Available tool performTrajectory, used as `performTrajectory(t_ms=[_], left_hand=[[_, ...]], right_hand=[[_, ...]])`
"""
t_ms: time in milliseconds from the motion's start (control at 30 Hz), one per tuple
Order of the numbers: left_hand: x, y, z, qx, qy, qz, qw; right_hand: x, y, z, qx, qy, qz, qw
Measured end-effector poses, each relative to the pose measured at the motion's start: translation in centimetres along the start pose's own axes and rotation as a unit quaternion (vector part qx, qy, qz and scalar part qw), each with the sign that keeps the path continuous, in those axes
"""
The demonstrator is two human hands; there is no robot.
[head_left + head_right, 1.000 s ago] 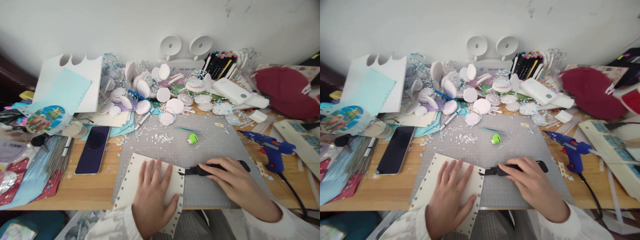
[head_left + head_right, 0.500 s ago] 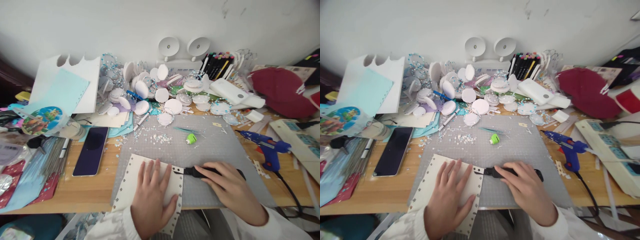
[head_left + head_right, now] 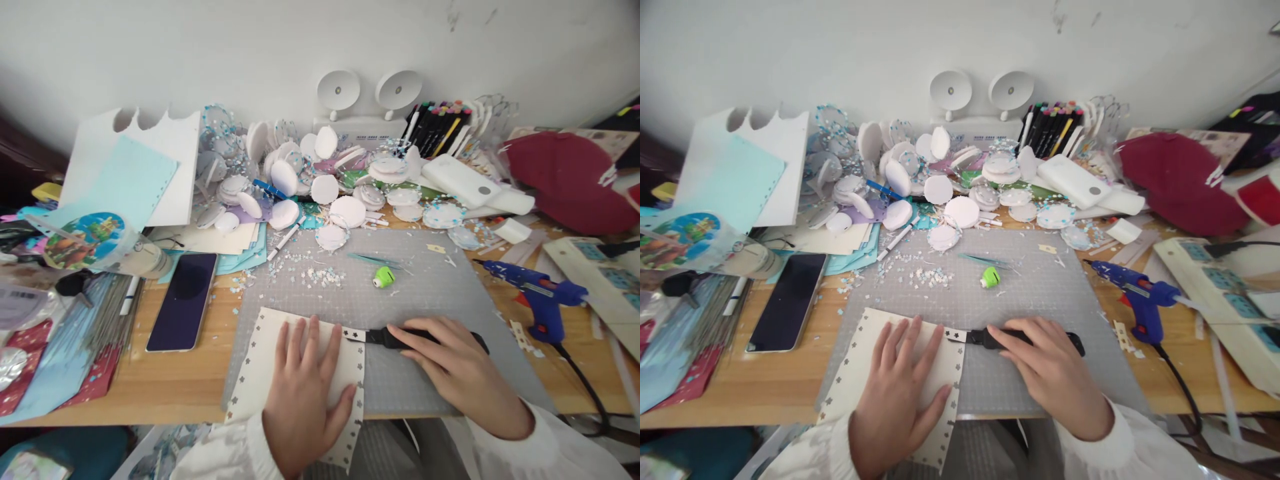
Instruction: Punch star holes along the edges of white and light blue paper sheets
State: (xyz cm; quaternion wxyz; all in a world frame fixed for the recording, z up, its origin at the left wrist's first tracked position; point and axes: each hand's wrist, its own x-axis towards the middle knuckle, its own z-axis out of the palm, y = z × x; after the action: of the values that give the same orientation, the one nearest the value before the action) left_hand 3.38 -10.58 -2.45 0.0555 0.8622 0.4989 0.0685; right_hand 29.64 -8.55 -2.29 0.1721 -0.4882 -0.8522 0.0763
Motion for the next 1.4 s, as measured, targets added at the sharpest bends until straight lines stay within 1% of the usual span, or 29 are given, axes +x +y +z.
performTrajectory(t_ms=[400,500,567,667,733,833,933,1233,1333,1400], left_hand=[[0.1,-0.1,0.1,0.000,0.003,0.006,1.000],[0.0,-0.3,-0.1,-0.010,0.002,0.014,1.000],[-0.1,-0.7,-0.4,-0.029,-0.005,0.043,0.999],[-0.2,-1.2,-0.9,-0.065,-0.016,0.083,0.994],[-0.1,-1.4,-1.1,-0.082,-0.020,0.083,0.993],[0.0,-1.7,-1.3,-0.089,-0.038,0.088,0.991],[0.1,-1.8,-1.4,-0.089,-0.047,0.093,0.991],[0.1,-2.0,-1.6,-0.095,-0.039,0.096,0.990],[-0.1,-2.4,-1.5,-0.081,-0.042,0.105,0.990],[-0.3,-2.7,-1.3,-0.059,-0.030,0.093,0.993]], right_hand=[[1.8,0.8,0.1,0.006,-0.004,-0.024,1.000],[1.3,1.1,-0.5,0.008,0.008,-0.024,1.000],[0.6,1.1,-1.0,0.014,0.009,-0.028,0.999],[-0.5,0.7,-1.3,0.017,-0.018,-0.029,0.999],[-1.1,0.4,-1.2,0.016,-0.027,-0.019,0.999],[-1.5,0.0,-0.9,0.017,-0.020,-0.006,1.000],[-1.0,-0.2,-0.4,0.017,-0.018,-0.007,1.000],[2.3,-1.3,0.9,0.025,0.000,-0.025,0.999],[2.3,-1.4,0.9,0.029,0.000,-0.029,0.999],[1.9,-1.3,0.8,0.030,-0.002,-0.029,0.999]])
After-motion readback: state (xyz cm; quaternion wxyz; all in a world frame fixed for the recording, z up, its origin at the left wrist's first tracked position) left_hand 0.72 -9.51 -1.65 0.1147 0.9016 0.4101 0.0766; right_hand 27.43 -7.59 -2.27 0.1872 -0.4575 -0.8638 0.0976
